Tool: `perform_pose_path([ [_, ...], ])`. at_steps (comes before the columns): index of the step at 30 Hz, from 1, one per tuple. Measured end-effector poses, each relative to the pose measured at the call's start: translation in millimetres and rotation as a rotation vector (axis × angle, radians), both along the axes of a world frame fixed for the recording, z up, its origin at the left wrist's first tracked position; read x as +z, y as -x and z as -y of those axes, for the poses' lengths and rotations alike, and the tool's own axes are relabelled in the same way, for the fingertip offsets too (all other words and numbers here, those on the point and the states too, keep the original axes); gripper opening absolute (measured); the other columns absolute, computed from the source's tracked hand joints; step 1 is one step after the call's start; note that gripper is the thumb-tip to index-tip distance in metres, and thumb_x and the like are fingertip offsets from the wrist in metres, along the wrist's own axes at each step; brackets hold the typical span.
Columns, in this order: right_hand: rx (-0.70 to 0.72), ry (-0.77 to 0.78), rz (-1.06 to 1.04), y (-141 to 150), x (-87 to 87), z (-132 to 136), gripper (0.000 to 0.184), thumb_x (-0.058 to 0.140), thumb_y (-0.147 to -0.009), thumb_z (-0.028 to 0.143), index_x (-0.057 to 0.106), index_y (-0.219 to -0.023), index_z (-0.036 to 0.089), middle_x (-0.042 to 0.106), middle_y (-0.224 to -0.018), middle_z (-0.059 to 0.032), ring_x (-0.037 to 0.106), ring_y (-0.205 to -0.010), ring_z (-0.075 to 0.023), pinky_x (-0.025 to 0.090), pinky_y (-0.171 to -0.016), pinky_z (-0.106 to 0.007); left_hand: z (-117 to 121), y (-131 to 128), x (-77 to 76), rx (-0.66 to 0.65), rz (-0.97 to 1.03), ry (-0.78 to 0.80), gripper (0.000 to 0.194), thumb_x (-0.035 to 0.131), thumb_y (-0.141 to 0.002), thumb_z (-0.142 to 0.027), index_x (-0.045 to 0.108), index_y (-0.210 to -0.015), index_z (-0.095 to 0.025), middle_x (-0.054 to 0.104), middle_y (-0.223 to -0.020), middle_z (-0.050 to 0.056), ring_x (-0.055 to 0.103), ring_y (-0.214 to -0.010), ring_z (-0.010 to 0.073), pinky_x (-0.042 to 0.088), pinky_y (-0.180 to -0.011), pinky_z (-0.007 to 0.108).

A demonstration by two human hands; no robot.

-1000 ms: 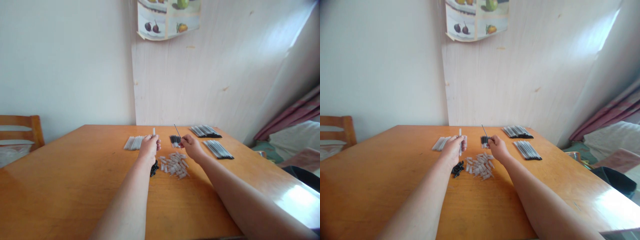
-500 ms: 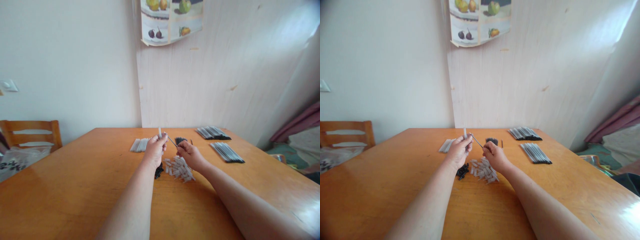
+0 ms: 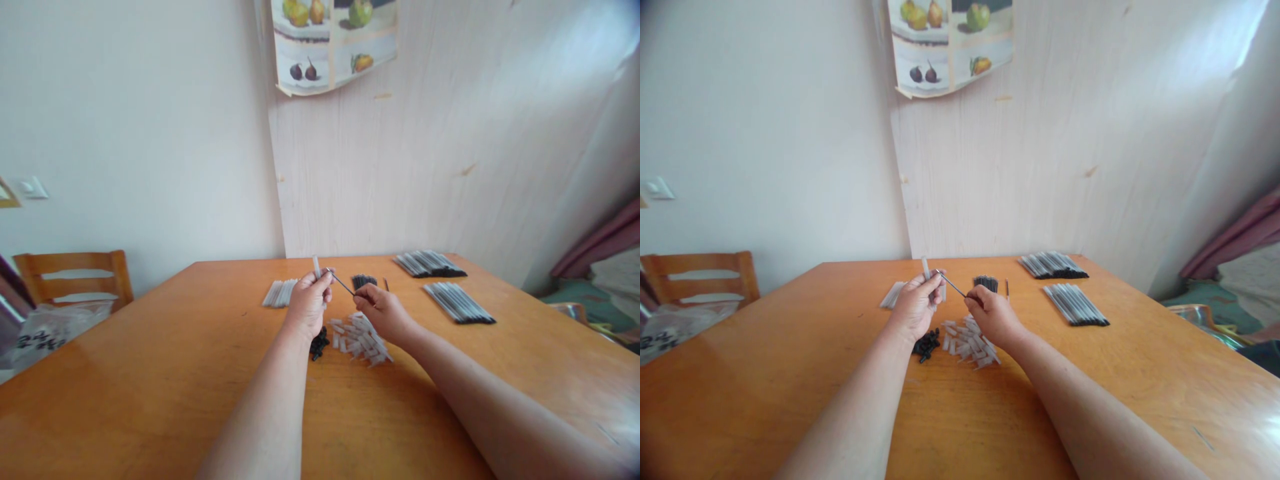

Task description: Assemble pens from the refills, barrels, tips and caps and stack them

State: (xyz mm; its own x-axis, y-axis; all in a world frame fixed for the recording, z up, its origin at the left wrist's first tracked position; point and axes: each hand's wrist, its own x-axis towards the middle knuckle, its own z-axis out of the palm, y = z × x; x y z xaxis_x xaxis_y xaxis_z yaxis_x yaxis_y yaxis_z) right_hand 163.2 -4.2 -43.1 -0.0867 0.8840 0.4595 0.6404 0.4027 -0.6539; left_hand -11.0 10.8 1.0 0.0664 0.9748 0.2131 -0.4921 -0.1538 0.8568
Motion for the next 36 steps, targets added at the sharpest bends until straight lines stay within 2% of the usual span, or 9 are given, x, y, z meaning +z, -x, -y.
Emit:
perform_pose_path([
  [13,-0.029,-0.029,0.002,1.0,2.3,2.2,0.019,0.051,-0.088,0.037,0.06,-0.085,0.021,0.059,-0.068,0.0014,0.053,-0.063,-0.0135,0.036,-0.058,-0.024,-0.3,1.5,0.8,-0.001,-0.009,0.018,0.029,0.076,-0.066,-0.026,0.069,-0.091,-0.013,0.06,-0.075,0.001,0.044,-0.054,0.004,0.027,-0.046,0.019],
  [18,-0.026,-0.016,-0.087,2.9,2.6,1.1,0.022,0.058,-0.081,0.033,0.06,-0.097,0.018,0.061,-0.072,0.0005,0.054,-0.064,-0.013,0.039,-0.059,-0.024,-7.4,6.6,-0.4,0.026,0.132,0.078,0.024,0.076,-0.064,-0.02,0.067,-0.084,-0.012,0.058,-0.069,0.0,0.044,-0.053,0.0036,0.027,-0.045,0.017],
  [21,-0.02,-0.009,-0.11,3.0,2.0,0.3,0.023,0.058,-0.078,0.03,0.061,-0.097,0.017,0.063,-0.073,-0.0006,0.055,-0.064,-0.0134,0.041,-0.061,-0.025,-11.7,11.4,0.1,0.048,0.22,0.122,0.019,0.075,-0.067,-0.018,0.067,-0.082,-0.011,0.058,-0.067,0.0,0.045,-0.052,0.0034,0.027,-0.044,0.016],
  [32,0.006,0.015,-0.199,2.1,0.8,-0.1,0.028,0.057,-0.082,0.036,0.068,-0.097,0.015,0.065,-0.072,-0.0031,0.056,-0.063,-0.0154,0.042,-0.058,-0.027,-13.6,15.0,0.0,0.041,0.285,0.171,0.01,0.068,-0.075,-0.011,0.067,-0.085,-0.011,0.058,-0.065,0.0,0.047,-0.05,0.0033,0.028,-0.042,0.015],
  [36,0.096,0.017,-0.221,3.0,2.3,1.9,0.037,0.055,-0.087,0.042,0.071,-0.106,0.015,0.066,-0.077,-0.0044,0.058,-0.07,-0.0167,0.045,-0.063,-0.029,-10.7,13.4,3.5,0.012,0.313,0.214,0.007,0.067,-0.077,-0.011,0.066,-0.084,-0.011,0.058,-0.065,0.0,0.046,-0.049,0.003,0.029,-0.041,0.015],
])
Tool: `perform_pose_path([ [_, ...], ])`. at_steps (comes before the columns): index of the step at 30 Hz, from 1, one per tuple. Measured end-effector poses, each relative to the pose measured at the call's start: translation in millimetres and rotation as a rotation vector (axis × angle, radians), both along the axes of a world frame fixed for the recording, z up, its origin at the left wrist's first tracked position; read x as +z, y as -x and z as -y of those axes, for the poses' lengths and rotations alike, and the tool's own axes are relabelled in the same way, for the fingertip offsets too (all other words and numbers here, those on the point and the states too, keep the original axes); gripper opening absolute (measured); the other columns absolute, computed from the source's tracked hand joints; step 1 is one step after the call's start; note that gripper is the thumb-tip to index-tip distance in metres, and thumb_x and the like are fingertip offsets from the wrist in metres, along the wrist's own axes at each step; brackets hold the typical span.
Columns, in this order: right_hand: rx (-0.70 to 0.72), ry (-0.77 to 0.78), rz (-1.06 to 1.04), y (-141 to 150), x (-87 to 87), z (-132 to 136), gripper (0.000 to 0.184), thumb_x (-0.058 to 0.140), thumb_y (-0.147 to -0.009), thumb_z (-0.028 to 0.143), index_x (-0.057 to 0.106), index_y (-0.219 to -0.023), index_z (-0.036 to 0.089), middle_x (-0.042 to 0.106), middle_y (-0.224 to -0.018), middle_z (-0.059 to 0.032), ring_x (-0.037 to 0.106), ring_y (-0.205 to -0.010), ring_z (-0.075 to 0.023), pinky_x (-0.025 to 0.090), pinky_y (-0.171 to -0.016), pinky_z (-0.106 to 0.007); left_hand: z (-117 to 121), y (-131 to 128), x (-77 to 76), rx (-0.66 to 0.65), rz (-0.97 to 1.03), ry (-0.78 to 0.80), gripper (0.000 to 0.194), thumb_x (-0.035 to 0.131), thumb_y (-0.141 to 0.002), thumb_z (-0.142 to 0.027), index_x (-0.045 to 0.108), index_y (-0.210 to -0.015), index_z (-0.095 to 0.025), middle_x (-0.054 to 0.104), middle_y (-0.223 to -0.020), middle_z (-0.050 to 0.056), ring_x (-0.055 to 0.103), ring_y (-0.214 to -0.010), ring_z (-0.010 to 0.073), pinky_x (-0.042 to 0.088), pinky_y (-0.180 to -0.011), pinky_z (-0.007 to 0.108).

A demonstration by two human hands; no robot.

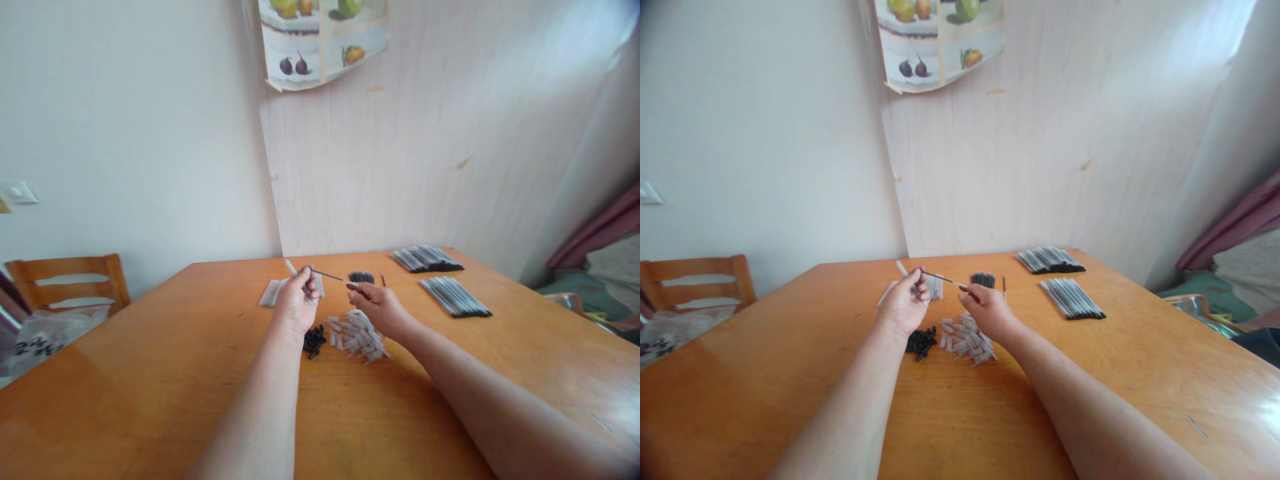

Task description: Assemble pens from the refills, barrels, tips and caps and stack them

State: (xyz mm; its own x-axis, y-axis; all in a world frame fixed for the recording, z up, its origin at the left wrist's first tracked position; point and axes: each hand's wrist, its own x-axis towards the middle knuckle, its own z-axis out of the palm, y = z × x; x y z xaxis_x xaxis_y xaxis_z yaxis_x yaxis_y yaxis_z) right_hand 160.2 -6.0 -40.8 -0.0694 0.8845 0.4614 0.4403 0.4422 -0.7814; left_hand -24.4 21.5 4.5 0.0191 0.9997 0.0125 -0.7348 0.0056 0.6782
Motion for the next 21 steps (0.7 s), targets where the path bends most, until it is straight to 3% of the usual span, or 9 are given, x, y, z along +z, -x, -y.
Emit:
perform_pose_path([
  [6,0.122,0.021,-0.252,12.0,12.0,12.1,0.054,0.054,-0.09,0.048,0.055,-0.137,0.021,0.068,-0.09,-0.0049,0.059,-0.07,-0.0134,0.047,-0.06,-0.026,7.3,-12.1,-2.3,-0.12,-0.015,0.061,0.008,0.067,-0.079,-0.012,0.066,-0.086,-0.011,0.059,-0.066,0.001,0.046,-0.049,0.0033,0.03,-0.041,0.015],
  [11,0.153,-0.033,-0.404,16.7,29.9,23.1,0.043,0.056,-0.09,0.048,0.067,-0.12,0.02,0.069,-0.102,-0.0092,0.061,-0.074,-0.014,0.047,-0.057,-0.025,13.2,-17.6,-1.5,-0.219,-0.016,0.067,0.014,0.068,-0.081,-0.022,0.066,-0.089,-0.011,0.061,-0.068,0.002,0.048,-0.05,0.0043,0.03,-0.041,0.016],
  [17,0.213,-0.088,-0.444,23.0,40.8,37.7,0.034,0.055,-0.092,0.045,0.071,-0.099,0.017,0.07,-0.092,-0.0096,0.063,-0.074,-0.016,0.05,-0.062,-0.029,15.0,-4.4,4.4,-0.306,0.092,0.051,0.057,0.05,-0.085,-0.062,0.066,-0.095,-0.009,0.065,-0.076,0.01,0.056,-0.058,0.0119,0.04,-0.048,0.022],
  [21,0.277,-0.066,-0.348,28.5,38.8,43.7,0.033,0.054,-0.093,0.045,0.07,-0.092,0.017,0.069,-0.085,-0.0076,0.062,-0.073,-0.0153,0.049,-0.063,-0.028,15.2,1.1,3.5,-0.367,0.141,-0.003,0.072,0.04,-0.083,-0.073,0.066,-0.099,-0.009,0.067,-0.085,0.014,0.06,-0.066,0.0172,0.047,-0.056,0.028],
])
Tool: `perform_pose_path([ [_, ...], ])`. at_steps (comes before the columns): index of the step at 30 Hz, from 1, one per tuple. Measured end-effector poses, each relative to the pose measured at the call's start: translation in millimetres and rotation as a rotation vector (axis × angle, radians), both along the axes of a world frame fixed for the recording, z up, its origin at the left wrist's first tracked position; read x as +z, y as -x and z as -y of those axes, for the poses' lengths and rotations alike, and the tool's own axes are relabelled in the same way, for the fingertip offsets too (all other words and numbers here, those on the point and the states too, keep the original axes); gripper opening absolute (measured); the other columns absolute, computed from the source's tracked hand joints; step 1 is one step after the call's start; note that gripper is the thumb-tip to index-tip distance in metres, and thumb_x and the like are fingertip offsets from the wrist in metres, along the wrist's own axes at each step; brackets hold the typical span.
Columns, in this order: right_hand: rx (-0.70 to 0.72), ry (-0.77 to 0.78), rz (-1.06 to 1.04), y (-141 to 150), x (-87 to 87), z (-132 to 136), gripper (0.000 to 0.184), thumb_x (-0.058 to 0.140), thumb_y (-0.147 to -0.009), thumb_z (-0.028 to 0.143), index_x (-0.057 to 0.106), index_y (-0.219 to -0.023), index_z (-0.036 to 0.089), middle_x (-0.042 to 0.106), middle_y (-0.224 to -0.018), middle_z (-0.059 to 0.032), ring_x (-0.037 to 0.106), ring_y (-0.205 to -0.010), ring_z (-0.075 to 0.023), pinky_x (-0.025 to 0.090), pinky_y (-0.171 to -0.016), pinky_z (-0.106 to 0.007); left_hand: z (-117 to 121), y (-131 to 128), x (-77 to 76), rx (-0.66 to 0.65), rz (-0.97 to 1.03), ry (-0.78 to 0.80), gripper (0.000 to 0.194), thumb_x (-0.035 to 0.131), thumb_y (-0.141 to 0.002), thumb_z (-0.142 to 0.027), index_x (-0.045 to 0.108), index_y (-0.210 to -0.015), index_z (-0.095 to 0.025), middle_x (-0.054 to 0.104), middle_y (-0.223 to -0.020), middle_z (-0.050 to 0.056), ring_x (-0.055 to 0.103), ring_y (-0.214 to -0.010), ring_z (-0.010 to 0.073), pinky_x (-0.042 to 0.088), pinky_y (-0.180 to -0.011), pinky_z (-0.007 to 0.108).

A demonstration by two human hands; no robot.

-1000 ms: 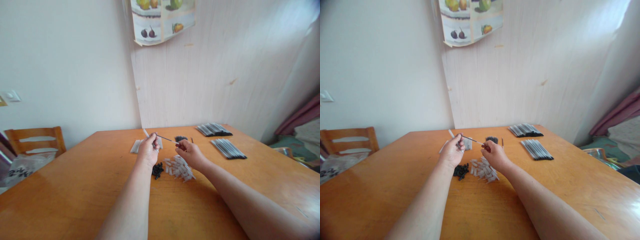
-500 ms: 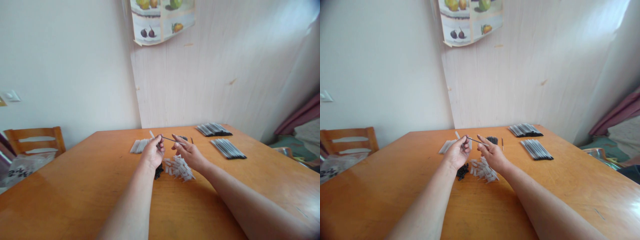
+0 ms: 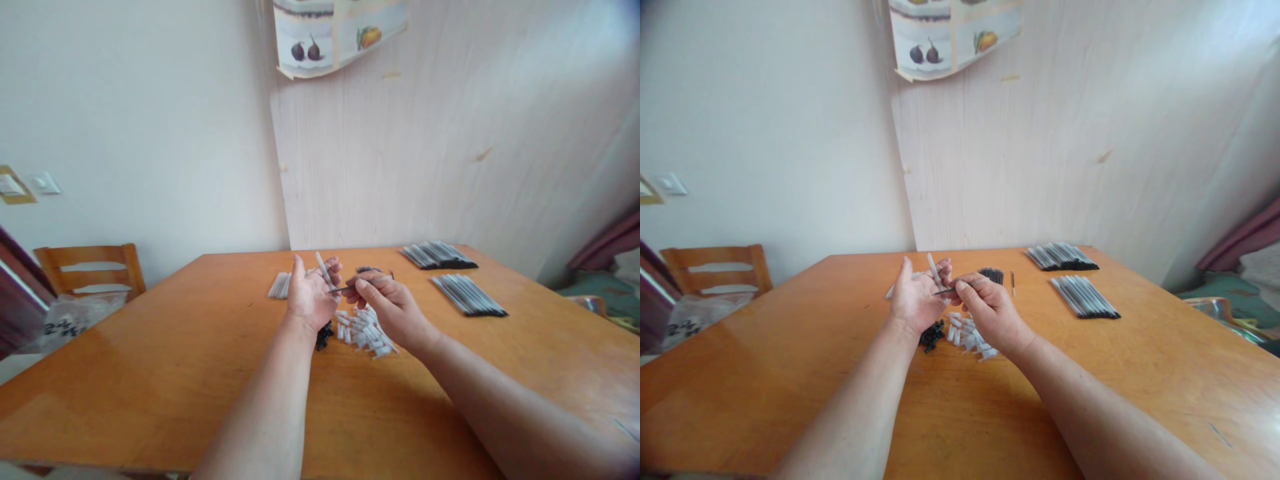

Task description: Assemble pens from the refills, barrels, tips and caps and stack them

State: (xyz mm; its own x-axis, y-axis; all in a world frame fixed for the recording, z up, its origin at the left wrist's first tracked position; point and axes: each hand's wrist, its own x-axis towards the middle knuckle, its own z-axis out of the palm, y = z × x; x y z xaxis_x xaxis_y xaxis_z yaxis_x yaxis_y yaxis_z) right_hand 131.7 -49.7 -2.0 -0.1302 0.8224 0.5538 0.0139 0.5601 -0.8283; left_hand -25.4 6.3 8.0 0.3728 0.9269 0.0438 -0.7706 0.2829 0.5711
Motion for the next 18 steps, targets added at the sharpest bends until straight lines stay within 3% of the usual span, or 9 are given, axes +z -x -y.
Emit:
perform_pose_path([
  [9,0.054,-0.044,0.046,6.7,6.1,8.1,0.032,0.052,-0.094,0.044,0.07,-0.098,0.018,0.068,-0.089,-0.0072,0.062,-0.077,-0.0152,0.05,-0.068,-0.029,1.5,0.3,-0.2,-0.065,0.033,-0.041,0.083,0.034,-0.078,-0.081,0.066,-0.101,-0.008,0.068,-0.089,0.016,0.062,-0.073,0.0211,0.048,-0.064,0.032],
  [18,0.03,-0.047,0.084,5.7,2.3,5.0,0.034,0.051,-0.094,0.047,0.07,-0.093,0.018,0.068,-0.088,-0.0075,0.063,-0.079,-0.0174,0.051,-0.068,-0.03,7.7,-1.7,6.2,0.012,-0.084,-0.054,0.085,0.032,-0.075,-0.085,0.067,-0.101,-0.011,0.067,-0.09,0.016,0.06,-0.071,0.0203,0.046,-0.061,0.032],
])
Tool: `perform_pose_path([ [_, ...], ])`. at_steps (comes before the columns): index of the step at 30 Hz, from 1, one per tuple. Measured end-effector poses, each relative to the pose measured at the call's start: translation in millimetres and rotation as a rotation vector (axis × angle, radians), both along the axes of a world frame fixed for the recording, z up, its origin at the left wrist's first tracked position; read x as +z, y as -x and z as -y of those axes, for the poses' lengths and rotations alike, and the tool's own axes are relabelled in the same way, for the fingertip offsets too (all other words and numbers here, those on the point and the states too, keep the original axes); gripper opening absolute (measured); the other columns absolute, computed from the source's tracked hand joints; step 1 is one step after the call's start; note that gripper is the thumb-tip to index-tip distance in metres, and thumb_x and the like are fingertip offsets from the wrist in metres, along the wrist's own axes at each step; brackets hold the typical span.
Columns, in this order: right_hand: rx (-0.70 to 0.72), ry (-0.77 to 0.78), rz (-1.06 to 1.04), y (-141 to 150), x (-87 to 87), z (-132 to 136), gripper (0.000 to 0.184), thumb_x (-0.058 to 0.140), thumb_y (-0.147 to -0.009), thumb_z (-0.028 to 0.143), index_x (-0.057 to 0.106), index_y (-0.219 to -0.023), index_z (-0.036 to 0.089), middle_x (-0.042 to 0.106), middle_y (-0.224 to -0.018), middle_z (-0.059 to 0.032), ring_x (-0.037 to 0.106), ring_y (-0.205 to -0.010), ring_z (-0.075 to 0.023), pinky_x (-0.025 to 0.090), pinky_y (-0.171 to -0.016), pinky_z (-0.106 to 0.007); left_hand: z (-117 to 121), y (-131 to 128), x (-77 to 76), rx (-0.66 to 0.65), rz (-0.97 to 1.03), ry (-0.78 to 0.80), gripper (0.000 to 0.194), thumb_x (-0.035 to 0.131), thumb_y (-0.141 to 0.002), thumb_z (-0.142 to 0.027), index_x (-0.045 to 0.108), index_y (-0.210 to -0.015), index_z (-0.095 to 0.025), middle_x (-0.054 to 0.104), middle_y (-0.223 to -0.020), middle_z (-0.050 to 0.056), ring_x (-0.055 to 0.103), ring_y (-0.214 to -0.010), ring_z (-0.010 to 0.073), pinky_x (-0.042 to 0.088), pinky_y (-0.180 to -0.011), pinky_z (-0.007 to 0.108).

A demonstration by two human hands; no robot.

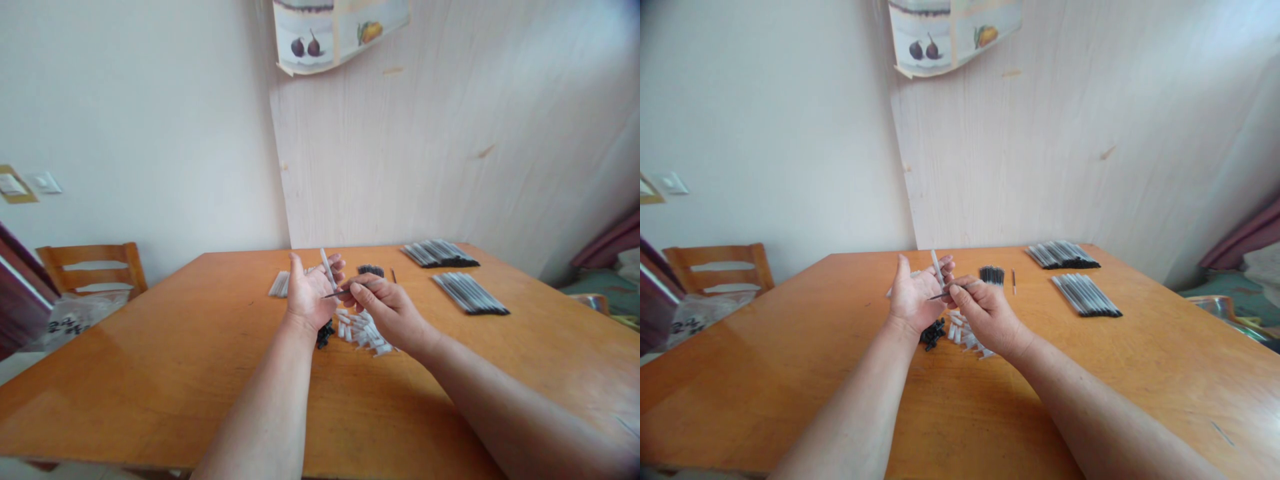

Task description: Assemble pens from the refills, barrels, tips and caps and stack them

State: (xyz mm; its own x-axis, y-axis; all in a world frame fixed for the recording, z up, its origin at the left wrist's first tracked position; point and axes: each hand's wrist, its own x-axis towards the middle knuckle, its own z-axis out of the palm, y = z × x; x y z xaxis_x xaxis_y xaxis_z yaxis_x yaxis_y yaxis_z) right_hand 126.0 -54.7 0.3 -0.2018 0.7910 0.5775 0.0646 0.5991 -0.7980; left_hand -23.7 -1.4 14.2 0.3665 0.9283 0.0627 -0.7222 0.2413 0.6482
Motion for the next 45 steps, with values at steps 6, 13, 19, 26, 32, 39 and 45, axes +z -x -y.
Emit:
perform_pose_path([
  [6,-0.017,0.011,-0.017,-0.6,-0.8,-0.4,0.033,0.053,-0.093,0.046,0.069,-0.088,0.018,0.068,-0.086,-0.0072,0.062,-0.076,-0.0161,0.049,-0.065,-0.029,-0.8,0.5,0.5,0.014,-0.035,-0.013,0.088,0.029,-0.075,-0.085,0.066,-0.104,-0.01,0.067,-0.091,0.016,0.06,-0.07,0.0192,0.046,-0.06,0.03],
  [13,0.0,0.238,-0.393,-7.7,2.3,-9.7,0.027,0.06,-0.088,0.045,0.061,-0.092,0.018,0.07,-0.082,-0.0067,0.062,-0.069,-0.0154,0.046,-0.059,-0.028,-6.7,0.5,-3.6,0.023,-0.053,-0.037,0.077,0.034,-0.08,-0.079,0.066,-0.103,-0.013,0.067,-0.09,0.013,0.059,-0.069,0.0164,0.04,-0.053,0.026],
  [19,-0.021,0.342,-0.59,-21.3,6.0,-20.3,0.027,0.066,-0.082,0.044,0.059,-0.084,0.018,0.07,-0.079,-0.0073,0.062,-0.064,-0.0149,0.045,-0.057,-0.027,-11.3,-7.8,-7.8,0.174,-0.295,-0.05,0.069,0.037,-0.083,-0.074,0.067,-0.098,-0.014,0.066,-0.082,0.01,0.054,-0.058,0.0112,0.033,-0.047,0.023],
  [26,-0.064,0.335,-0.641,-33.4,4.1,-27.9,0.027,0.069,-0.08,0.044,0.059,-0.083,0.018,0.07,-0.075,-0.0055,0.06,-0.059,-0.0138,0.044,-0.055,-0.026,-14.0,-12.3,-15.5,0.252,-0.456,-0.112,0.047,0.057,-0.082,-0.058,0.068,-0.091,-0.014,0.067,-0.075,0.007,0.051,-0.054,0.008,0.027,-0.047,0.021],
  [32,-0.091,0.302,-0.669,-38.1,4.6,-30.6,0.028,0.069,-0.08,0.044,0.059,-0.082,0.018,0.071,-0.073,-0.0058,0.061,-0.058,-0.0137,0.044,-0.052,-0.026,-10.9,-12.5,-16.8,0.294,-0.584,-0.222,0.042,0.058,-0.083,-0.053,0.071,-0.09,-0.015,0.069,-0.075,0.008,0.05,-0.056,0.0086,0.027,-0.049,0.021],
  [39,-0.194,0.219,-0.62,-48.0,6.9,-34.5,0.032,0.068,-0.079,0.049,0.057,-0.081,0.019,0.07,-0.071,-0.0057,0.06,-0.056,-0.0135,0.044,-0.052,-0.026,-7.9,-16.2,-18.5,0.352,-0.71,-0.355,0.017,0.068,-0.077,-0.033,0.069,-0.073,-0.016,0.067,-0.071,0.006,0.055,-0.069,0.0154,0.037,-0.064,0.025],
  [45,-0.271,0.179,-0.542,-52.2,4.1,-37.4,0.035,0.064,-0.081,0.053,0.057,-0.083,0.019,0.07,-0.072,-0.0054,0.059,-0.056,-0.0129,0.043,-0.052,-0.025,-11.5,-16.5,-28.3,0.408,-1.005,-0.609,0.017,0.062,-0.081,-0.035,0.07,-0.075,-0.022,0.066,-0.072,0.002,0.056,-0.074,0.018,0.038,-0.071,0.026],
])
